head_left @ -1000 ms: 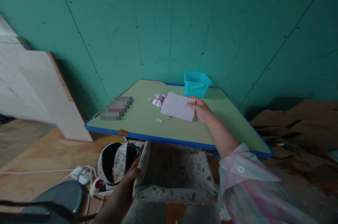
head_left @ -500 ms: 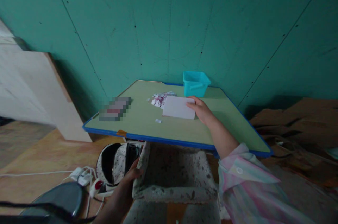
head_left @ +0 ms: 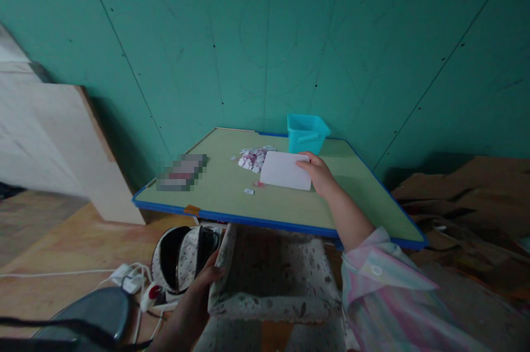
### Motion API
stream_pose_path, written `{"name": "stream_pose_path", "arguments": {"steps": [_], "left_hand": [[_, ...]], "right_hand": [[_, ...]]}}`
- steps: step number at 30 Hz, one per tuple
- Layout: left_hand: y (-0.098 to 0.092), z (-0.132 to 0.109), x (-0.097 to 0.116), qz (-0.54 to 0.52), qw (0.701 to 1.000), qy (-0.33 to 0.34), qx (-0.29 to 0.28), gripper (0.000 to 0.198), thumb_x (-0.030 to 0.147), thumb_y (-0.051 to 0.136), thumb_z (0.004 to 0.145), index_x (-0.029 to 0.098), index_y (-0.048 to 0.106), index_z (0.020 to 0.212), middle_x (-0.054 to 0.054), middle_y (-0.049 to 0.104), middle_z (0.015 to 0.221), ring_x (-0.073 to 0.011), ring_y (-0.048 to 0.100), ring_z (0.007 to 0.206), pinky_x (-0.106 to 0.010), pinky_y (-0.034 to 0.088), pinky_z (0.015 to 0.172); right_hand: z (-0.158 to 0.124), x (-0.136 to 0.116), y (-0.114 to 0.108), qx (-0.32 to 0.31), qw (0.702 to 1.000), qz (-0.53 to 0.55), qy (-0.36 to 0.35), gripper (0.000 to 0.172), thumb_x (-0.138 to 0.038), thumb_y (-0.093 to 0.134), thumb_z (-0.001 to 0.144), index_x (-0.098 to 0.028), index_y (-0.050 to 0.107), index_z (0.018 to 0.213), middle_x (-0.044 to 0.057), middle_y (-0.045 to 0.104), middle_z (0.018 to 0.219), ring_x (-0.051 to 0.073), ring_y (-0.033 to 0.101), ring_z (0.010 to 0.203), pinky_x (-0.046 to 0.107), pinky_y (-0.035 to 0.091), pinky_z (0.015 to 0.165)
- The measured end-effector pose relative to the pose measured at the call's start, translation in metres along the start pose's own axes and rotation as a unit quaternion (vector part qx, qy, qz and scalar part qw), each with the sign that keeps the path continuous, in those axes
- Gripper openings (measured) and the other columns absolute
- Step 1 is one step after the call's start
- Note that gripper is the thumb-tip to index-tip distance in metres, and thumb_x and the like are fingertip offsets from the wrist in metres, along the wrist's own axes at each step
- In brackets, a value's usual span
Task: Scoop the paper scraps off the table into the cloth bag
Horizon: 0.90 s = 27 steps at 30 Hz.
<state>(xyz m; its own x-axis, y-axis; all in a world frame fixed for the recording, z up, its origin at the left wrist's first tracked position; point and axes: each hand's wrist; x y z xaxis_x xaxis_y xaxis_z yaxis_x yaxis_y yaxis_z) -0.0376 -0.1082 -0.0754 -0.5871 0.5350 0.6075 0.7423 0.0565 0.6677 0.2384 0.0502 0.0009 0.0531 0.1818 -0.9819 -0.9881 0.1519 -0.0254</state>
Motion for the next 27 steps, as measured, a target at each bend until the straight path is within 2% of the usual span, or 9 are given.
{"name": "stream_pose_path", "arguments": {"steps": [6,11,17,22,27], "left_hand": [[-0.0037,-0.0018,-0.0028,0.028,0.999,0.015,-0.005,0.056,0.015,0.044,0.075,0.017,0.032,0.130,-0.002,0.074,0.084,-0.0244,0.062,0.091,-0.031,0.046,0.067],[-0.0068,-0.0020,-0.0038,0.044,0.999,0.016,-0.023,0.052,0.017,0.043,0.077,0.020,0.034,0.129,-0.001,0.074,0.086,-0.0246,0.061,0.093,-0.029,0.046,0.060],[-0.0047,-0.0022,-0.0020,0.029,0.999,0.017,-0.036,0.048,0.017,0.041,0.077,0.020,0.042,0.125,0.000,0.074,0.086,-0.0246,0.059,0.096,-0.032,0.043,0.076],[-0.0077,0.0020,-0.0030,0.020,1.000,0.014,-0.017,0.051,0.017,0.048,0.073,0.021,0.044,0.123,-0.001,0.074,0.087,-0.0256,0.059,0.097,-0.035,0.041,0.081],[-0.0093,0.0018,-0.0048,0.019,1.000,0.011,-0.017,0.050,0.018,0.050,0.071,0.022,0.048,0.120,-0.001,0.073,0.089,-0.0255,0.059,0.097,-0.034,0.041,0.083]], "right_hand": [[-0.0031,-0.0062,-0.0035,0.032,0.999,0.032,0.022,0.022,-0.025,0.055,0.055,-0.022,0.053,0.078,-0.006,0.051,0.055,0.011,0.045,0.049,0.022,0.032,0.045],[-0.0037,-0.0074,-0.0019,-0.018,0.997,0.028,0.077,0.025,-0.023,0.055,0.053,-0.020,0.053,0.077,-0.005,0.052,0.054,0.011,0.045,0.046,0.022,0.032,0.044],[-0.0019,-0.0061,-0.0029,0.022,0.996,0.069,0.043,0.025,-0.023,0.055,0.054,-0.022,0.051,0.078,-0.006,0.052,0.057,0.010,0.047,0.051,0.021,0.034,0.047],[-0.0025,-0.0067,-0.0029,-0.006,0.998,0.026,0.059,0.024,-0.024,0.055,0.055,-0.021,0.051,0.079,-0.004,0.053,0.058,0.012,0.048,0.052,0.023,0.034,0.046],[-0.0023,-0.0078,-0.0024,0.004,0.997,0.034,0.064,0.023,-0.023,0.054,0.055,-0.022,0.050,0.078,-0.004,0.052,0.058,0.011,0.047,0.051,0.022,0.034,0.046]]}}
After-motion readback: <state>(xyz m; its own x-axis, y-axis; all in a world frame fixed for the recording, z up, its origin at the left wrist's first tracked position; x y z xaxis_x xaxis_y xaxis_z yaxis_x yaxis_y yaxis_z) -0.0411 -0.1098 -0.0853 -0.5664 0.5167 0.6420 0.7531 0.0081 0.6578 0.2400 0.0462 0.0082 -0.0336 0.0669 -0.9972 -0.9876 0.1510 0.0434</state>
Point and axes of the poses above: each hand's wrist, its own z-axis towards the middle knuckle, its own y-axis out of the palm, x = y × z
